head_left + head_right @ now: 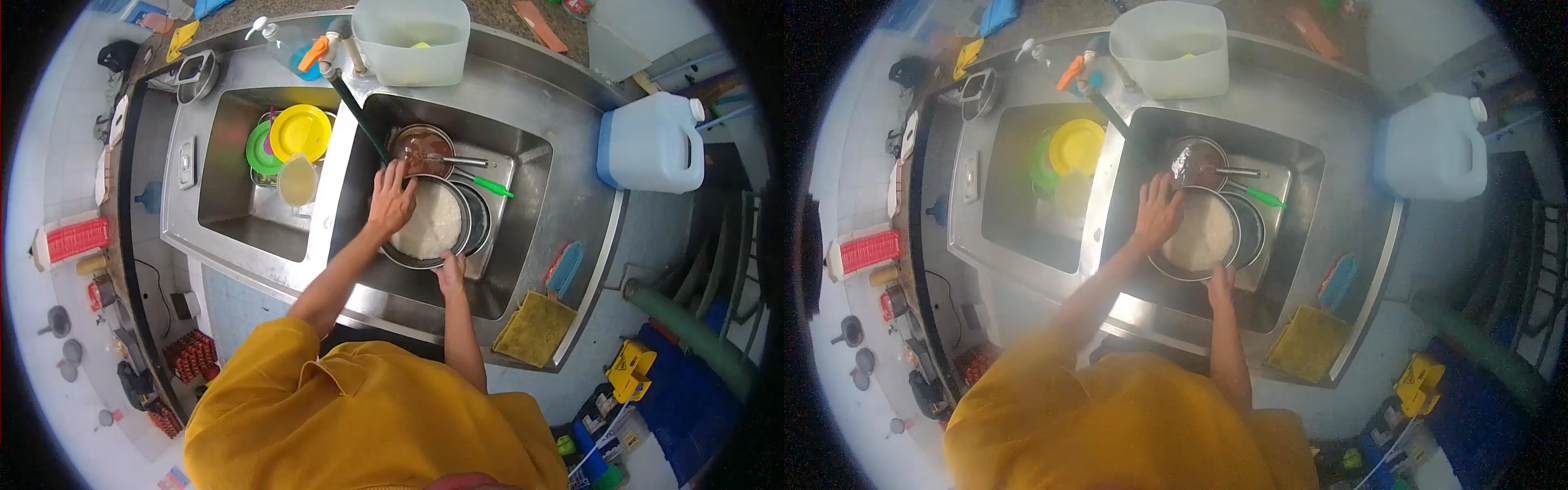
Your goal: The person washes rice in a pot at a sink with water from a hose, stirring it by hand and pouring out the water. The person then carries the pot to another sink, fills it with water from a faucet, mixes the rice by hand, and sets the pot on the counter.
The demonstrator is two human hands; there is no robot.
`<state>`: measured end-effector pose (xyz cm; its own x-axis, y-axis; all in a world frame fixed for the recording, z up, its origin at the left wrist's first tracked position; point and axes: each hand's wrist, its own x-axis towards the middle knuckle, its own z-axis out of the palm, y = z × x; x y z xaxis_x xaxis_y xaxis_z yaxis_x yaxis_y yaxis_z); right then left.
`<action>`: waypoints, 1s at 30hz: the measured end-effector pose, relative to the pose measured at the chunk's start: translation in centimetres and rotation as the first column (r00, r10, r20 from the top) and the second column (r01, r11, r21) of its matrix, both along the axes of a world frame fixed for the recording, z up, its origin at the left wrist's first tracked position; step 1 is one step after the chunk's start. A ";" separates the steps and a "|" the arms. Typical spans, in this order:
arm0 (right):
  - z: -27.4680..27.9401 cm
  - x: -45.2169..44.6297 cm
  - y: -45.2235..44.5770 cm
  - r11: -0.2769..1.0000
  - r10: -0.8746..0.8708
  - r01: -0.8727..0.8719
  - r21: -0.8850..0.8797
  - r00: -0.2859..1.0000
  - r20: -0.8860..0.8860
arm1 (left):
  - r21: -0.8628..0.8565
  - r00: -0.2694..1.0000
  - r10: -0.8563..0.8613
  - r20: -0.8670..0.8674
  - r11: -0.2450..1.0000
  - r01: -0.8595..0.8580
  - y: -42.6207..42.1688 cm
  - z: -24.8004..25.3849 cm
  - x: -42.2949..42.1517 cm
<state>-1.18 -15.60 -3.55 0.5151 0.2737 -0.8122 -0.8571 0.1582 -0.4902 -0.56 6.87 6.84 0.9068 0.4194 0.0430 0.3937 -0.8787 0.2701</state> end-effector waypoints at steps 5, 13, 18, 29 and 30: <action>1.4 0.3 0.4 0.999 0.033 -0.033 -0.013 0.999 0.024 | 0.243 0.808 -0.420 -0.413 0.805 0.542 2.6 2.1 1.5; 1.2 0.4 0.6 0.998 0.026 -0.026 -0.051 1.000 -0.001 | 0.314 0.653 -0.525 -0.545 0.595 0.740 2.5 3.7 2.9; -1.5 -0.1 0.1 1.000 0.027 -0.027 -0.009 1.000 -0.005 | 0.357 0.663 -0.501 -0.556 0.576 0.735 2.2 3.0 3.0; 0.8 0.5 0.6 1.000 0.000 0.001 0.002 1.000 -0.021 | 0.397 0.677 -0.477 -0.561 0.562 0.725 1.7 2.6 2.7; 1.0 0.5 0.7 1.000 0.008 -0.008 -0.010 1.000 -0.021 | 0.469 0.712 -0.458 -0.532 0.541 0.699 1.6 2.2 2.6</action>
<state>-0.67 -14.93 -2.51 0.4961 0.2694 -0.8254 -0.8682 0.1467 -0.4740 2.09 8.47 9.07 0.9416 -0.2191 -0.2556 -0.3139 -0.8461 -0.4307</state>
